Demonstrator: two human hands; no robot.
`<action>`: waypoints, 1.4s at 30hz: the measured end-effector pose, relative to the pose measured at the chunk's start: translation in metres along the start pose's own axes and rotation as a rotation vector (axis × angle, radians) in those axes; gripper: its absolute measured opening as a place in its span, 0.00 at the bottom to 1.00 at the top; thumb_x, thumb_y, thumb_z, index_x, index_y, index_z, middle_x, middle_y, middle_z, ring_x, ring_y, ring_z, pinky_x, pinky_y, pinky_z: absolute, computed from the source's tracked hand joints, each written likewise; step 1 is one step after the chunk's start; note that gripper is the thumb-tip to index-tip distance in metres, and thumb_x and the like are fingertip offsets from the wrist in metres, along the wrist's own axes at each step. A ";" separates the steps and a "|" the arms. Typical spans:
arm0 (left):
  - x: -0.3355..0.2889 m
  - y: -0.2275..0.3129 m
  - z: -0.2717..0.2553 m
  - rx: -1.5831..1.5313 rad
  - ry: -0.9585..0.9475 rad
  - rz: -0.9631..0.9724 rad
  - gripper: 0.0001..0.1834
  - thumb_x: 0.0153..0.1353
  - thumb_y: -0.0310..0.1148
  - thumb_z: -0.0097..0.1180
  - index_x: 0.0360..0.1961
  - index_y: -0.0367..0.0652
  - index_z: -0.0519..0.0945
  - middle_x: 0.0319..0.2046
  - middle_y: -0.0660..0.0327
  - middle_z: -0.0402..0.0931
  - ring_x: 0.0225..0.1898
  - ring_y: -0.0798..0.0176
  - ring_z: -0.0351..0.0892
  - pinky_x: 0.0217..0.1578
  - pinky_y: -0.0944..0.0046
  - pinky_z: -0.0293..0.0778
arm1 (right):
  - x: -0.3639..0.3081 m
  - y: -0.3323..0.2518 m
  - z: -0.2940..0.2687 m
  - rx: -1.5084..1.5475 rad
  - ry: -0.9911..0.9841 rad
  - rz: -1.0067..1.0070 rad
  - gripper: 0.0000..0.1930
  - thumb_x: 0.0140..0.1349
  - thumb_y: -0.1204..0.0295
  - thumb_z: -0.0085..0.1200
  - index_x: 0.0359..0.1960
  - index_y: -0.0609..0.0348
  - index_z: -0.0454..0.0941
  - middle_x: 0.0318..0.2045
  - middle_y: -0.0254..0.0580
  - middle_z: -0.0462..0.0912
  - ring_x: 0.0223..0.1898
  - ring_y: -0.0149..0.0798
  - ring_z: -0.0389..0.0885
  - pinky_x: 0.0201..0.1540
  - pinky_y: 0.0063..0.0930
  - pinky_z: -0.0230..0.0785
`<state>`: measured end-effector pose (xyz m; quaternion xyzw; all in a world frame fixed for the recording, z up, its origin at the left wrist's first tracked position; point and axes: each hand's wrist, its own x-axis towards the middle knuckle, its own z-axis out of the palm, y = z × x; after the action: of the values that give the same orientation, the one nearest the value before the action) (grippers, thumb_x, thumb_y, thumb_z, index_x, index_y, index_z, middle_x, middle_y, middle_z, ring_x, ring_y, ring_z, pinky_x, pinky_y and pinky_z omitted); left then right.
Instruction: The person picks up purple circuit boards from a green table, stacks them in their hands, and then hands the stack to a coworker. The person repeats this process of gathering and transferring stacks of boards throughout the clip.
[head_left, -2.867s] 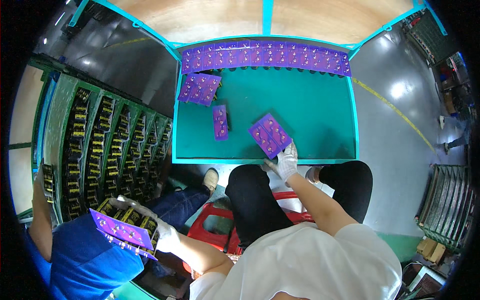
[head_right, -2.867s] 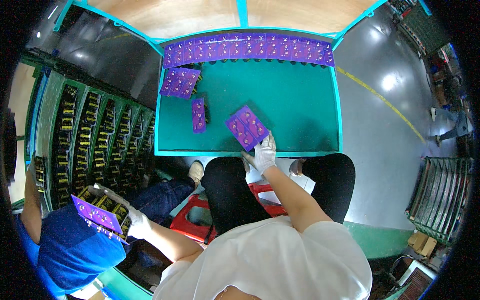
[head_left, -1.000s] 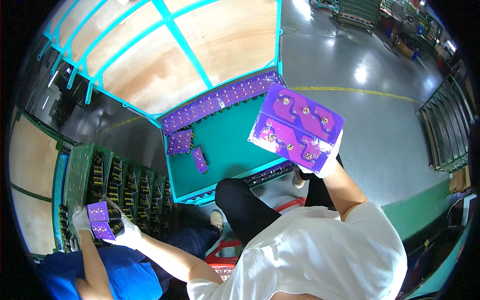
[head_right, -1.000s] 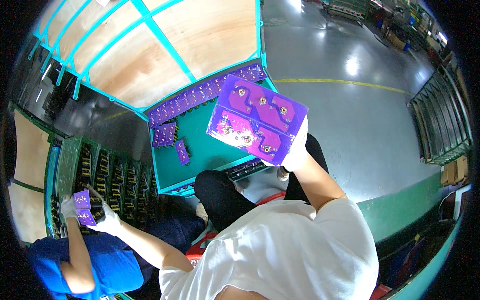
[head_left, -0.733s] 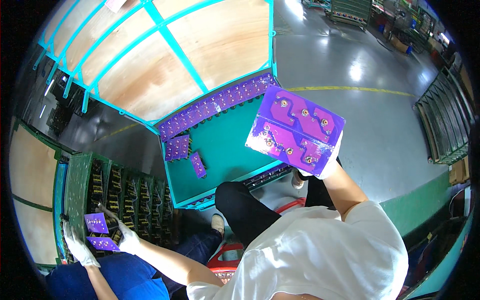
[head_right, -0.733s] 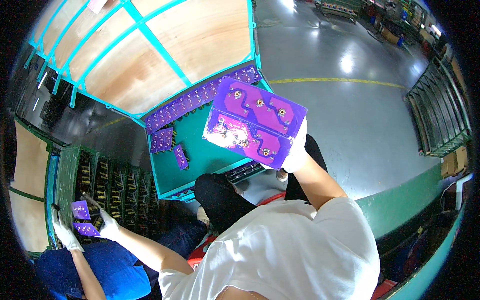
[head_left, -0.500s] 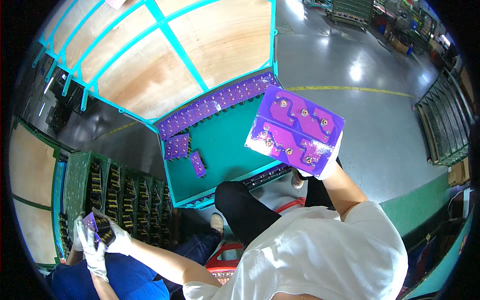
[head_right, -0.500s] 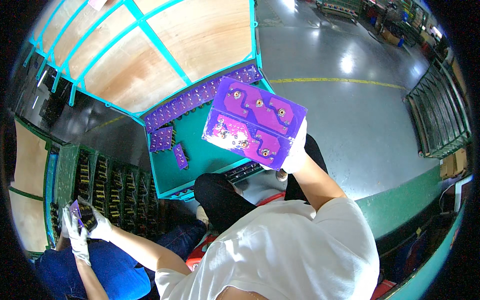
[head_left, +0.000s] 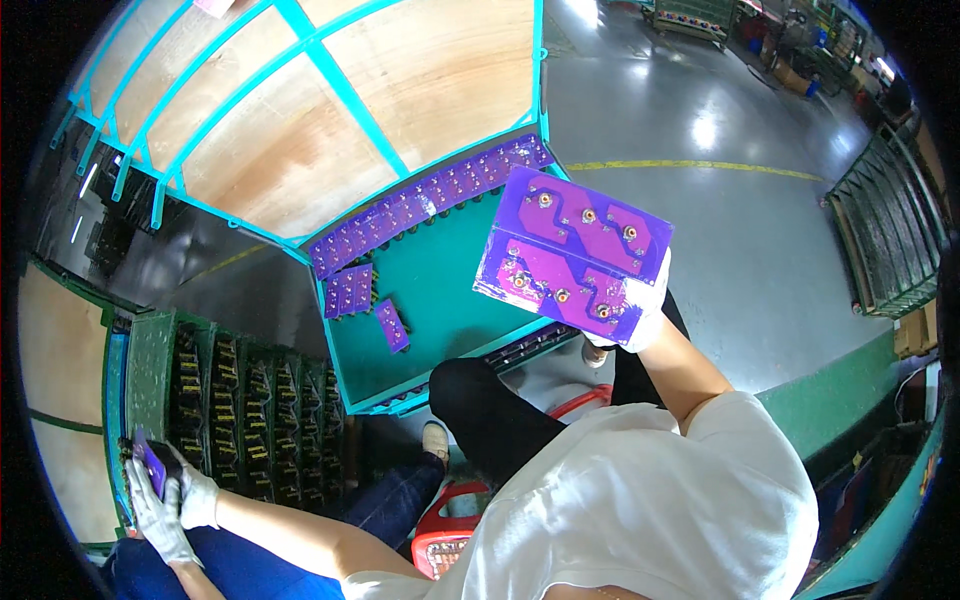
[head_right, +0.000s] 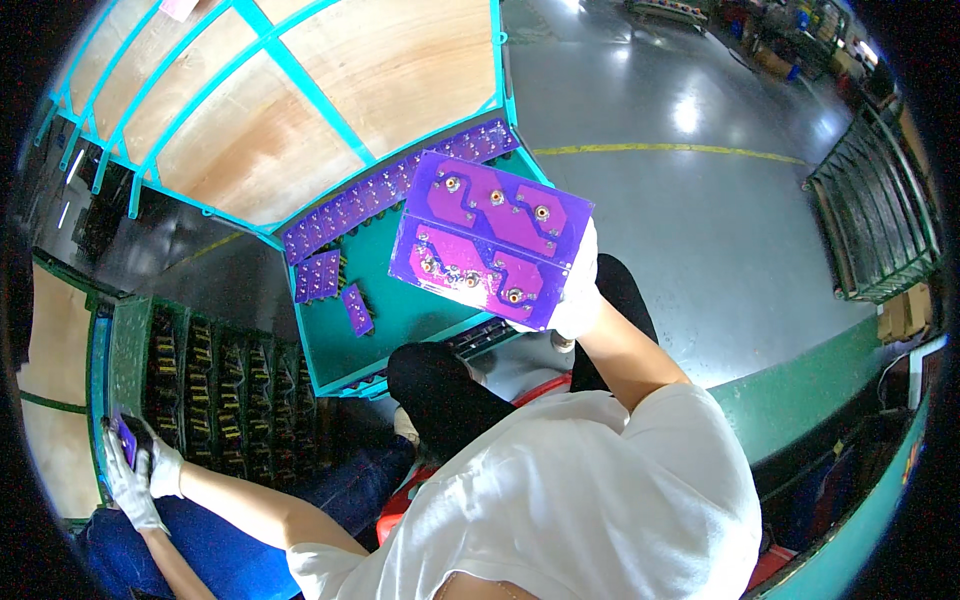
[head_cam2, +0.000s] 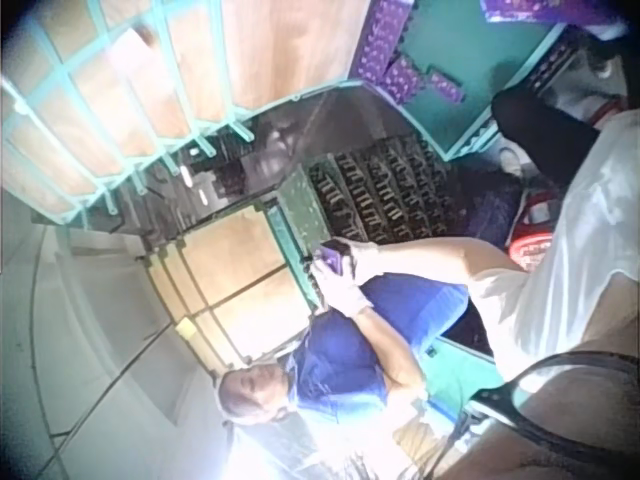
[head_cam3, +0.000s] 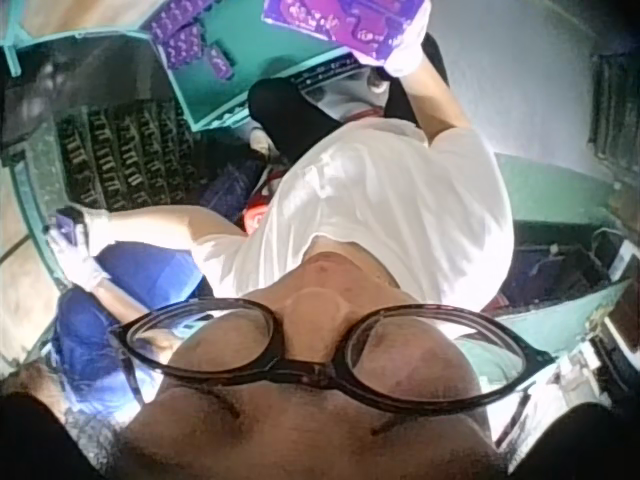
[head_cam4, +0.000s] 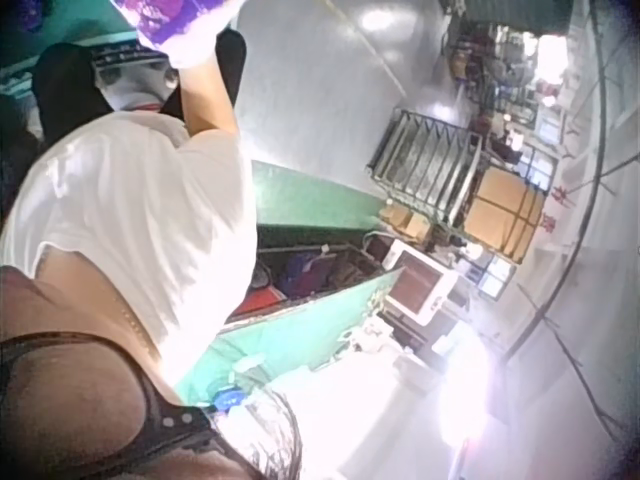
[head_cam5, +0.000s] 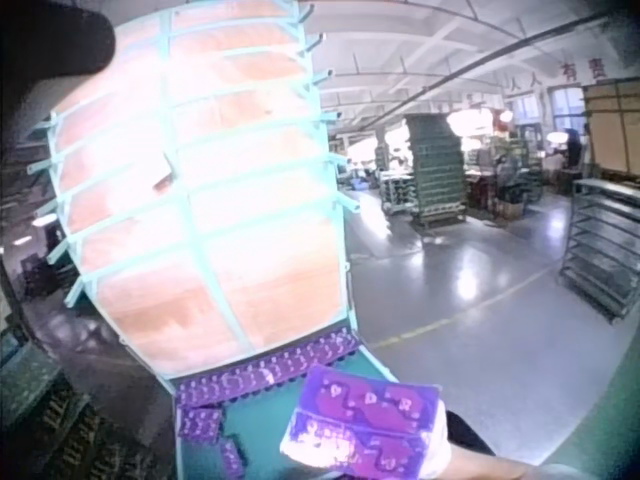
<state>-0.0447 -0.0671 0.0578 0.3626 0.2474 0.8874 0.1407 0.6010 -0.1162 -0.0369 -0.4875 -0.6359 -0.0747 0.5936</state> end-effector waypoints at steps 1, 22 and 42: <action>-0.007 0.002 0.023 -0.172 0.221 -0.106 0.38 0.64 0.57 0.34 0.68 0.46 0.47 0.69 0.53 0.41 0.69 0.42 0.38 0.60 0.25 0.39 | 0.000 0.000 0.001 -0.007 0.006 -0.001 0.28 0.44 0.60 0.63 0.49 0.56 0.75 0.48 0.44 0.78 0.47 0.51 0.76 0.49 0.45 0.65; -0.382 -0.051 0.228 -0.523 -0.491 -1.024 0.25 0.66 0.40 0.46 0.60 0.39 0.61 0.56 0.53 0.67 0.55 0.57 0.71 0.53 0.53 0.72 | -0.037 -0.016 0.044 0.289 -0.257 -0.358 0.21 0.54 0.58 0.55 0.46 0.56 0.78 0.52 0.55 0.73 0.52 0.56 0.72 0.52 0.49 0.63; -0.379 -0.033 0.224 -0.506 -0.401 -1.202 0.32 0.63 0.54 0.48 0.61 0.45 0.63 0.56 0.58 0.67 0.56 0.59 0.69 0.55 0.55 0.68 | -0.012 -0.014 0.059 0.716 -0.614 0.371 0.28 0.50 0.59 0.58 0.50 0.65 0.70 0.38 0.57 0.77 0.39 0.58 0.76 0.44 0.46 0.68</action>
<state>0.3816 -0.1264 -0.0398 0.2753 0.1600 0.6013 0.7328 0.5484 -0.0903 -0.0566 -0.3574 -0.6697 0.4016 0.5124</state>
